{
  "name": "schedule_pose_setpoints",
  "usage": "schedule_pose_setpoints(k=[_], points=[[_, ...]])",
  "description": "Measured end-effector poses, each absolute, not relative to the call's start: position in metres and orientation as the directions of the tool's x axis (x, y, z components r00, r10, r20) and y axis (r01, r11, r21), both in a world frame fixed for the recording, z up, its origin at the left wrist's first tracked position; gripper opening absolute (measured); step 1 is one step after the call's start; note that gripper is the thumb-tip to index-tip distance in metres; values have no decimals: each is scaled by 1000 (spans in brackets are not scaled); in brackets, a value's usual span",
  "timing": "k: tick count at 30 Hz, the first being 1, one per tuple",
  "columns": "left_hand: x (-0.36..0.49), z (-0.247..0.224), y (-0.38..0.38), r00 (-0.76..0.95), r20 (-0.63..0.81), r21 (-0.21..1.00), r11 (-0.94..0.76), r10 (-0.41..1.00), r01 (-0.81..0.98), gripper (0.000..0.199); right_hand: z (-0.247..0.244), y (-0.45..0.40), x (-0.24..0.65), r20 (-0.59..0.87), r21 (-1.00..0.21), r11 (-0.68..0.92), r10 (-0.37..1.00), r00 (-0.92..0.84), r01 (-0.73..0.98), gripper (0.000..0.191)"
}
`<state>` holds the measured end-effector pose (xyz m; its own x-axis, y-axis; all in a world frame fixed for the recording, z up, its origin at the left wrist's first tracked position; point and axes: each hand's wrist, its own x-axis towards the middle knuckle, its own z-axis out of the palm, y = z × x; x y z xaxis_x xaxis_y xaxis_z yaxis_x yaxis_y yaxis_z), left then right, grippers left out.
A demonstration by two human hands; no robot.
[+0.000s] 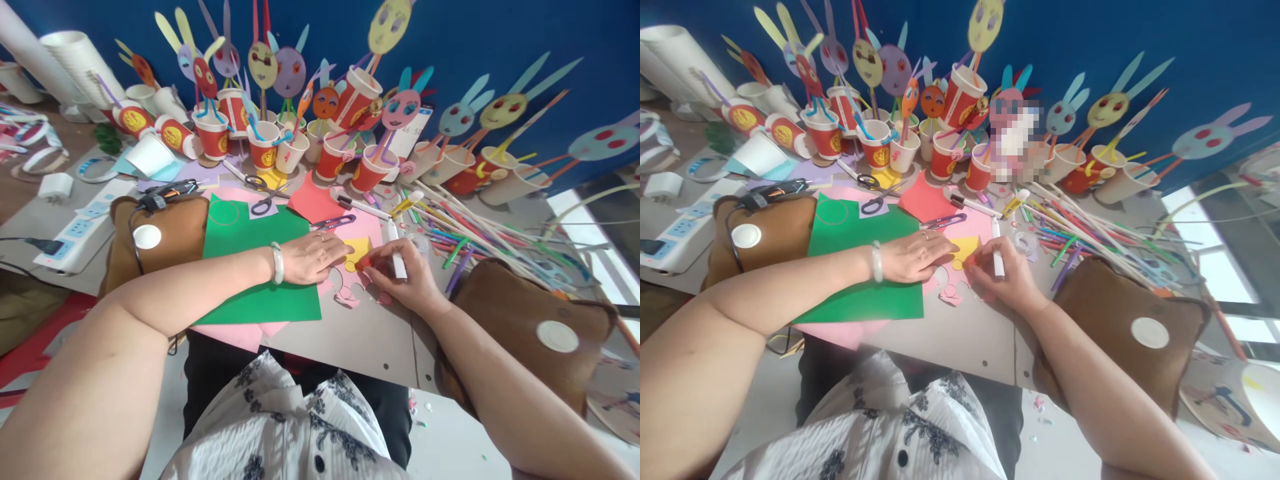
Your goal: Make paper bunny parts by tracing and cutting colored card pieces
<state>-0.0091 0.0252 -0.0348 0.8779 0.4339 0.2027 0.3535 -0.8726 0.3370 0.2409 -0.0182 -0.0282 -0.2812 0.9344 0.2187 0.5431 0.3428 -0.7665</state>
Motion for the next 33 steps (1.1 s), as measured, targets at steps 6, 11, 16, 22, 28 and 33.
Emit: schedule_pose_setpoints(k=[6, 11, 16, 22, 28, 33], points=[[-9, -35, 25, 878, 221, 318, -883, 424, 346, 44, -28, -17, 241, 224, -750, 361, 927, -300, 555, 32], [-9, -37, 26, 879, 227, 303, -888, 419, 345, 43, -28, -19, 240, 202, -773, 334, 936, -289, 540, 34], [-8, -35, 25, 885, 208, 283, -892, 417, 354, 41, -27, -20, 239, 163, -797, 287, 950, -268, 532, 34], [-8, -34, 24, 882, 213, 286, -890, 420, 354, 40, -26, -18, 239, 204, -765, 339, 934, -294, 547, 32], [-7, -40, 25, 883, 222, 236, -902, 413, 362, 44, -26, -17, 239, 193, -756, 337, 934, -301, 562, 34], [-5, -43, 24, 899, 212, 135, -923, 383, 361, 48, -28, -14, 241, 217, -733, 356, 930, -297, 580, 33]])
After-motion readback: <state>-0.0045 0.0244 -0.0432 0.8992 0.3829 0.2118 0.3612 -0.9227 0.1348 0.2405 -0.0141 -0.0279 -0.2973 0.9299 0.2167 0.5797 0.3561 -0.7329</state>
